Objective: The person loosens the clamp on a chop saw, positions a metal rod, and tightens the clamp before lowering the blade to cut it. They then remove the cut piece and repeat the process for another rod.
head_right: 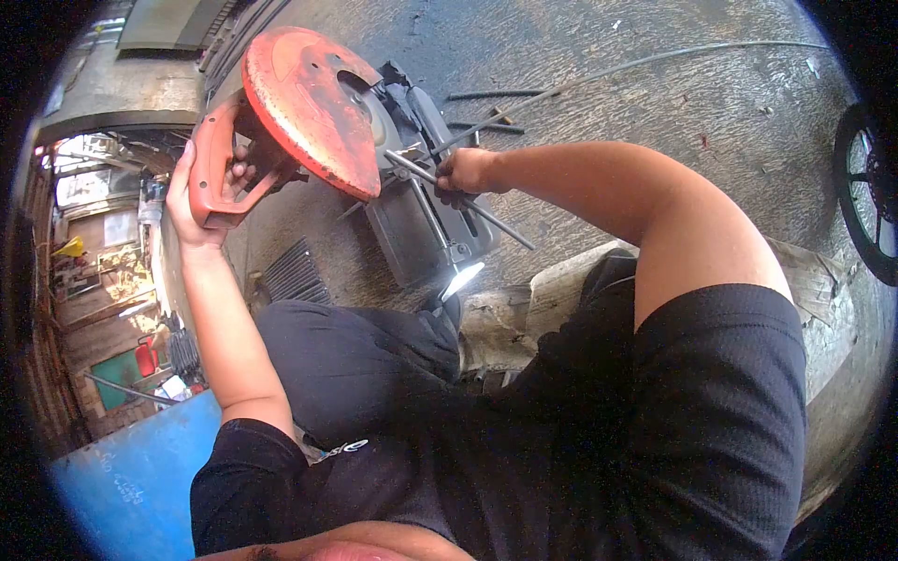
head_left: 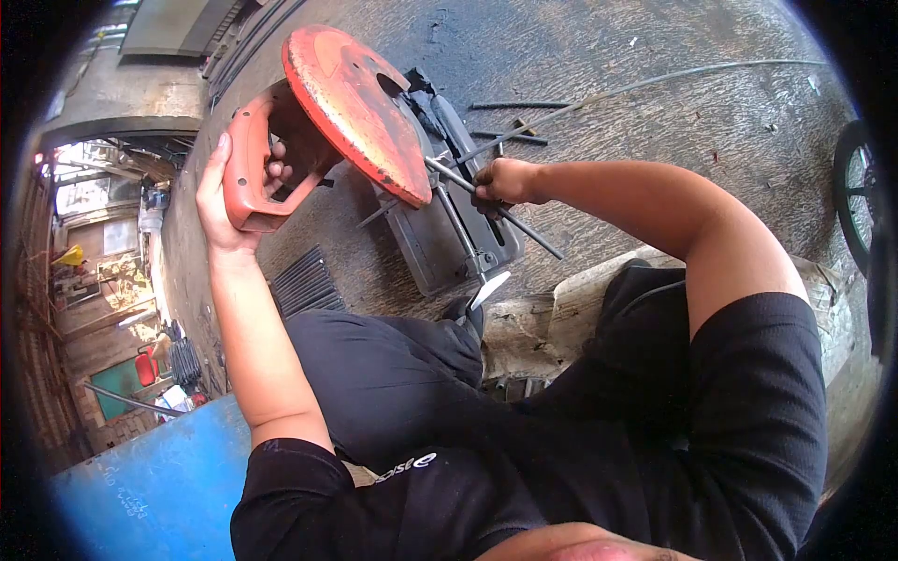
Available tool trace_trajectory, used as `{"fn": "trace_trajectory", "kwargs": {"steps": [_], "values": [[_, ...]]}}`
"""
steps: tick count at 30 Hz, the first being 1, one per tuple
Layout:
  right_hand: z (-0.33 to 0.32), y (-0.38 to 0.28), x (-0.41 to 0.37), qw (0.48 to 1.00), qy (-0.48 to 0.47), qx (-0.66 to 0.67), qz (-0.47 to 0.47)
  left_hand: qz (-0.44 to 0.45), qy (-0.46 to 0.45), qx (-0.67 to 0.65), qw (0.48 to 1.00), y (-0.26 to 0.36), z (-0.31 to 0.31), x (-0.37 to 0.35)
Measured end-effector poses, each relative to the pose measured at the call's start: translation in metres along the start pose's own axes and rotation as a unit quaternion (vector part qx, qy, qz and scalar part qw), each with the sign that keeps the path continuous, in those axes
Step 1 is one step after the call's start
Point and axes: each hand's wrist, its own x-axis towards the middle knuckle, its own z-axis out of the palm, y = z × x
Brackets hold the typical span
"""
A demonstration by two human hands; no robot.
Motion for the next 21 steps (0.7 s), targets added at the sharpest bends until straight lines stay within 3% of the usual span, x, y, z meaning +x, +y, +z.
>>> {"fn": "trace_trajectory", "kwargs": {"steps": [9,21], "values": [[-0.007,0.014,0.008,0.992,-0.094,0.076,0.026,0.007,0.008,0.013,1.000,0.001,0.002,-0.001],[-0.011,0.016,0.008,0.993,-0.053,0.099,0.023,0.004,0.006,0.009,1.000,0.000,0.001,-0.001]]}}
